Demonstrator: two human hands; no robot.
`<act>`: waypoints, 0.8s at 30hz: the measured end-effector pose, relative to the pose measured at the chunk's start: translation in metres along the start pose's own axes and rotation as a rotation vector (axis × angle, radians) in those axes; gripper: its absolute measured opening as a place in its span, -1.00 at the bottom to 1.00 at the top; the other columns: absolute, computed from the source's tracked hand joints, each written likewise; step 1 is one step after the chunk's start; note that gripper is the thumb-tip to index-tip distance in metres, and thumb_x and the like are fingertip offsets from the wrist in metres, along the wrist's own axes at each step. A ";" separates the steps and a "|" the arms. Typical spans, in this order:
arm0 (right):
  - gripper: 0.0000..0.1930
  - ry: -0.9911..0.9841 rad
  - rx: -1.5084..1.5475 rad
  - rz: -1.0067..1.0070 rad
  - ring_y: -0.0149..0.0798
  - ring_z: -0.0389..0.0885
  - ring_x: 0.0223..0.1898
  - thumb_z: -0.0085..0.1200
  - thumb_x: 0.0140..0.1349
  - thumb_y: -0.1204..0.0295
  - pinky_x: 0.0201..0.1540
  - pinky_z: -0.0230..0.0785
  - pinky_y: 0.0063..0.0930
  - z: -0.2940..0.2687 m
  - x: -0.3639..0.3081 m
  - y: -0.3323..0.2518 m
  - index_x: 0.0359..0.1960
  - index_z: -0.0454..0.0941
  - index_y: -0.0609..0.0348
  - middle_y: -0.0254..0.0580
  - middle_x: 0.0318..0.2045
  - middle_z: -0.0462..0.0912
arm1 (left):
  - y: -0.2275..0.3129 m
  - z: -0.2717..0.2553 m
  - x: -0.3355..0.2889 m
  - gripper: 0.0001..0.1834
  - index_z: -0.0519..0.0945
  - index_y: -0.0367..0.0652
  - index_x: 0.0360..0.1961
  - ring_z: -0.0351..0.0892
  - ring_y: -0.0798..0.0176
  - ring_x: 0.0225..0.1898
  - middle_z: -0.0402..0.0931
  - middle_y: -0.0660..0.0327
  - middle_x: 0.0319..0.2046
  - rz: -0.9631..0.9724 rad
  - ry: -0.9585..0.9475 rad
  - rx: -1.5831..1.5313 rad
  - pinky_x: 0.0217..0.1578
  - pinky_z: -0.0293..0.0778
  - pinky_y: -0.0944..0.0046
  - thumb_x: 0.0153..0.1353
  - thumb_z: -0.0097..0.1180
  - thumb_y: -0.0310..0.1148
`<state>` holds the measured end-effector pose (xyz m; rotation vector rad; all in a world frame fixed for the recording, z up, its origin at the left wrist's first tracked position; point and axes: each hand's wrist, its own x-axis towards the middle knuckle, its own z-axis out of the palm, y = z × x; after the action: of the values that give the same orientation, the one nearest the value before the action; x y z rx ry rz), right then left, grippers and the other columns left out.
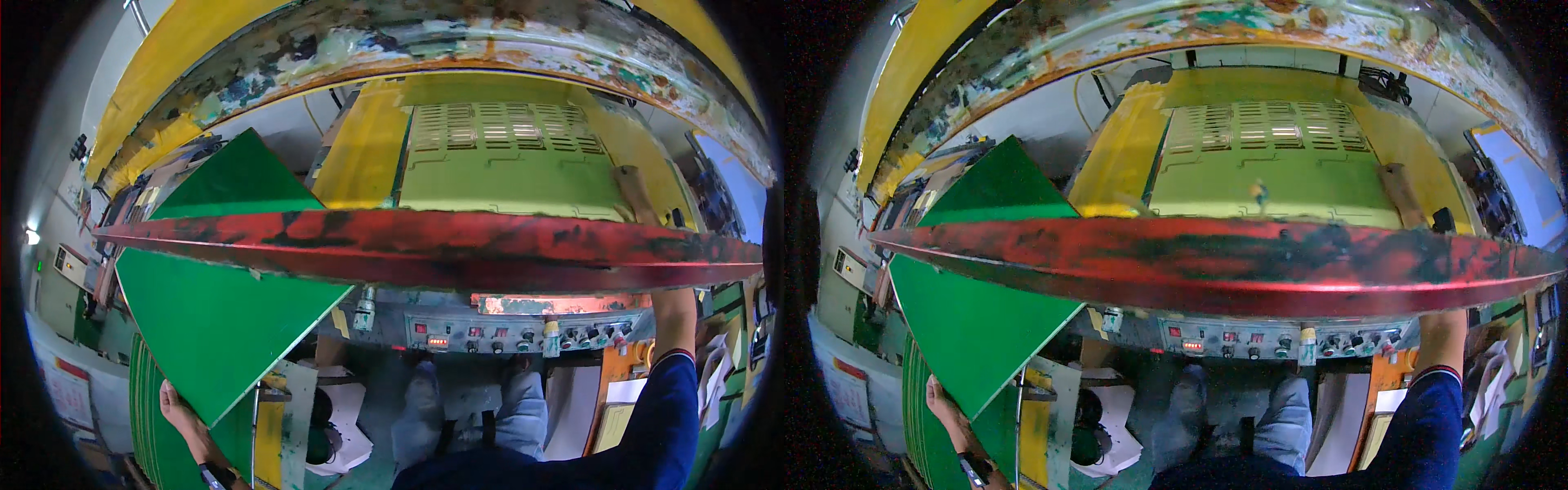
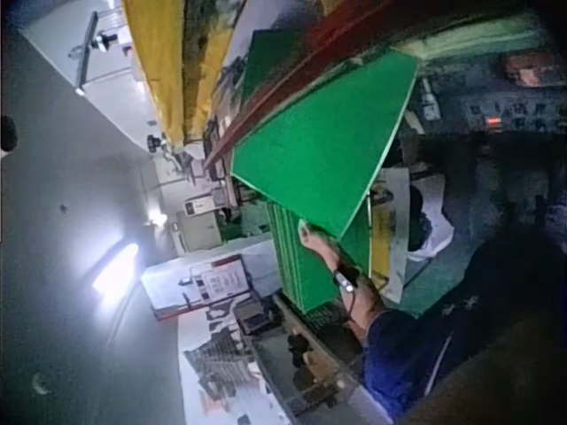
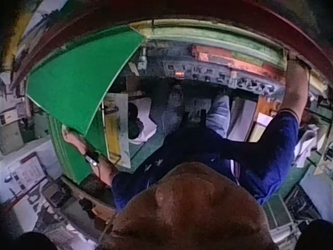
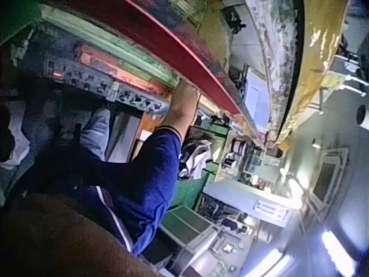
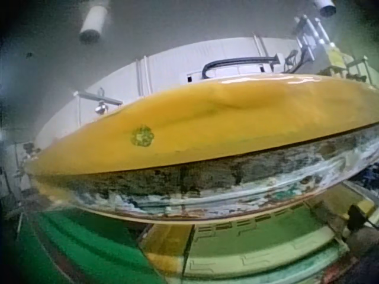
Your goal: Operating an industrial screen printing machine by placing and removing panels.
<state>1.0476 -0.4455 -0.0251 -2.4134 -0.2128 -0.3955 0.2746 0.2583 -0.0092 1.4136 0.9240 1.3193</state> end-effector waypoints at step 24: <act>-0.59 -1.111 0.737 -0.497 -0.26 0.55 -0.09 -0.08 0.35 0.19 -0.02 0.34 -0.34 0.216 -0.148 -0.310 0.06 0.50 0.22 -0.12 -0.14 0.63 | 0.021 0.025 -0.075 -0.84 0.56 -0.26 -0.27 0.45 0.46 -0.45 0.54 0.31 -0.45 0.069 0.171 -0.036 -0.40 0.40 0.43 0.37 0.02 -0.39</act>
<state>0.8787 -0.0767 -0.0464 -1.5684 -1.2038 0.7470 0.2878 0.1782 -0.0077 1.3311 0.9655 1.5195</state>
